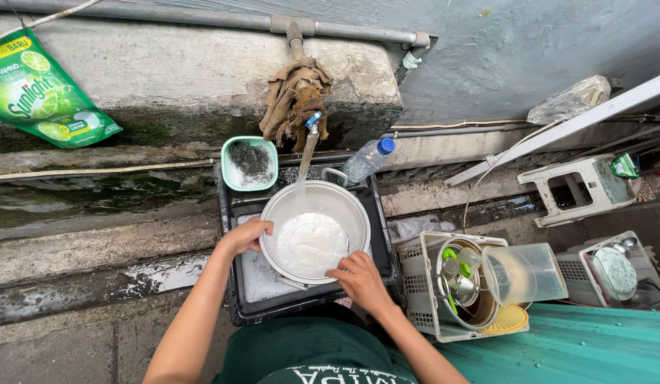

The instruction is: The person organizes dirty dishes into a basket, then washes a pot, a small metal funnel, and several bowls by hand using a sponge and a strainer under a faucet.

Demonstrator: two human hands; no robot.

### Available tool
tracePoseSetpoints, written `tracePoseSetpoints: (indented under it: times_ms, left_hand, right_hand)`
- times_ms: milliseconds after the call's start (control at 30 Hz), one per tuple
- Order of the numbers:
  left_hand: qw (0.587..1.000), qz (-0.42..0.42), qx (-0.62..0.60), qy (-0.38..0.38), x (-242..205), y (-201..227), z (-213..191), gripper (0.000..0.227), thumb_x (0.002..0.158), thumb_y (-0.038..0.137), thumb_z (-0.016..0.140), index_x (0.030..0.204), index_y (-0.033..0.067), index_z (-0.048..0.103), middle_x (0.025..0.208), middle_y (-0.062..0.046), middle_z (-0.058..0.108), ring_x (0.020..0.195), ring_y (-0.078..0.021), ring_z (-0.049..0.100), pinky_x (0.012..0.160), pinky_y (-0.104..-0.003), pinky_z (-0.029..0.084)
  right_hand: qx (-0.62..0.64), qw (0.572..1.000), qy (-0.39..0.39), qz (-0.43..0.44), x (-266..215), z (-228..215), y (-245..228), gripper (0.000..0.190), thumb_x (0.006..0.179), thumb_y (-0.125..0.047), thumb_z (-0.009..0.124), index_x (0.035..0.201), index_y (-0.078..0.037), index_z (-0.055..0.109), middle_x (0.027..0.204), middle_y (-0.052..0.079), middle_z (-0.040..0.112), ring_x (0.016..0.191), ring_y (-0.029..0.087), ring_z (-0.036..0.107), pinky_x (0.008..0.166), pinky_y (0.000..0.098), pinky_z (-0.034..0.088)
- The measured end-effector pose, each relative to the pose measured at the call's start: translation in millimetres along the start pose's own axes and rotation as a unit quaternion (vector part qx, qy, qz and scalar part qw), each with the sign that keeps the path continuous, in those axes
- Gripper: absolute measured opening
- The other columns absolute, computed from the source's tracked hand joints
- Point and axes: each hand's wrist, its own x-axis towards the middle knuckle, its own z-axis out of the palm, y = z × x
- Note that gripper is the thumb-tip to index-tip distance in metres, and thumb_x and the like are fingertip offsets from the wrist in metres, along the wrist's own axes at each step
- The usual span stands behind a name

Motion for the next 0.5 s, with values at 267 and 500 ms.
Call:
tracePoseSetpoints:
  times_ms: [267,500]
  left_hand:
    - [0.975,0.154,0.006,0.159,-72,7,47,0.059,0.073,0.011,0.049,0.130,0.0051,0.058,0.091,-0.016,0.072,0.074,-0.0281,0.074,0.062,-0.041,0.064]
    - [0.960,0.152,0.018,0.233,-120,27,95,0.054,0.080,0.012,0.050,0.132,0.0025,0.058,0.094,-0.019,0.072,0.077,-0.0284,0.071,0.065,-0.039,0.057]
  right_hand:
    - [0.244,0.896,-0.319,0.189,63,24,106,0.043,0.101,-0.042,0.059,0.136,-0.018,0.067,0.134,0.005,0.066,0.121,0.022,0.062,0.102,0.0419,0.048]
    - [0.470,0.774,0.009,0.425,182,199,184,0.035,0.096,-0.020,0.056,0.109,0.005,0.075,0.108,0.023,0.077,0.092,0.028,0.071,0.079,0.0351,0.057]
